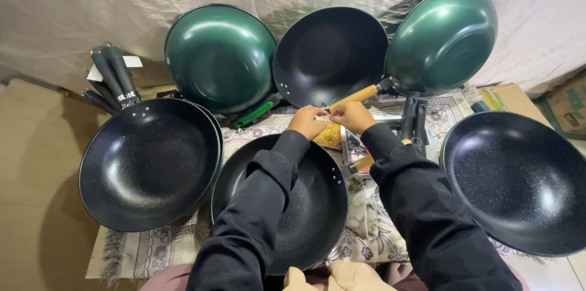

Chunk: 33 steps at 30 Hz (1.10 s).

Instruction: Attaching wooden handles to metal woks and applying small labels to the finished products.

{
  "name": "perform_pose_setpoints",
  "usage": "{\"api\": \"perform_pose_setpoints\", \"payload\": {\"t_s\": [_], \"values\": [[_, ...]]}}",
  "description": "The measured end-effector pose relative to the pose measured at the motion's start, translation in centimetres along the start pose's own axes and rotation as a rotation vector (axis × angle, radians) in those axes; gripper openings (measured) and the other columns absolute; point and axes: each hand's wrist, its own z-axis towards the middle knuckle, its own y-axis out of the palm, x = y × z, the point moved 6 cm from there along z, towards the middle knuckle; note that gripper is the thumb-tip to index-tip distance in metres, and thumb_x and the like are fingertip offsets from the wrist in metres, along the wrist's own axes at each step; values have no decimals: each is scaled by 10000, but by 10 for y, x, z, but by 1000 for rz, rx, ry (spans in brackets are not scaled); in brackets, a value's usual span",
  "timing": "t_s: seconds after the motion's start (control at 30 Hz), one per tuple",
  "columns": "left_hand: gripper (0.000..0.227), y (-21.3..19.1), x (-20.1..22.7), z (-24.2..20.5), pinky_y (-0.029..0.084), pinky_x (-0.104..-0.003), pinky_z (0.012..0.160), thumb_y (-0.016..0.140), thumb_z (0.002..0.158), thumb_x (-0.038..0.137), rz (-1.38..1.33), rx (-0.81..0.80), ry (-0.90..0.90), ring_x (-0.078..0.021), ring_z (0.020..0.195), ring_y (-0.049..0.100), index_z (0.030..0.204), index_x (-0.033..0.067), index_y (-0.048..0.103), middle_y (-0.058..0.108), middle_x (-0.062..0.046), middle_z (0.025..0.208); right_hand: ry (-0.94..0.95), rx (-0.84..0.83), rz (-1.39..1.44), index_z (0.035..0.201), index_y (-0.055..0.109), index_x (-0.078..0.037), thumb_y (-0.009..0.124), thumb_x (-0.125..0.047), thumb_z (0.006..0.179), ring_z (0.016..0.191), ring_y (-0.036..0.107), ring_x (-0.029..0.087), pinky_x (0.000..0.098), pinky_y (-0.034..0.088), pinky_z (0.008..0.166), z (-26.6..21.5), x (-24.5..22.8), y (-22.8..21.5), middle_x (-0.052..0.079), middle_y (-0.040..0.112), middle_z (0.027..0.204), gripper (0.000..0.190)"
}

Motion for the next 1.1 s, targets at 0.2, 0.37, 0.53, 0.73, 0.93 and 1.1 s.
{"api": "perform_pose_setpoints", "payload": {"t_s": [0.2,0.37,0.53,0.73,0.93,1.1], "values": [[228,-3,14,-9,595,-397,871,759,835,290,-123,37,33,-275,977,727,1033,178,770,742,-72,1005,-30,32,53,969,810,-233,740,-396,823,965,739,317,443,570,878,-7,-5,-8,61,771,849,229],[151,5,2,-8,588,-362,845,745,860,349,-155,40,-42,-212,927,733,938,222,770,754,-7,903,-11,50,140,928,798,-211,756,-443,811,925,735,309,449,565,822,1,8,0,57,760,799,264],[186,17,-17,0,579,-358,849,724,850,399,-210,83,-98,-212,933,726,947,243,752,750,13,874,-19,57,186,894,793,-195,754,-423,811,879,737,303,436,556,791,-6,7,1,56,757,767,247],[188,15,-18,-8,573,-337,858,728,841,432,-267,92,-161,-181,947,720,938,273,748,757,35,883,-33,101,240,879,788,-237,790,-414,774,841,736,222,385,563,775,-8,12,10,-7,751,746,206],[173,16,-8,-25,566,-270,801,704,889,383,-672,-33,-279,-125,911,730,961,227,727,774,24,887,-9,127,407,880,788,-213,776,-334,802,767,707,181,335,548,745,-38,-3,-16,3,738,719,145],[230,53,-12,-42,602,-290,769,711,920,371,-1113,-149,-368,-180,828,764,1008,159,700,758,-57,832,5,159,625,862,786,-186,749,-273,815,712,642,120,283,532,709,-84,-24,-47,7,718,683,105]]}}
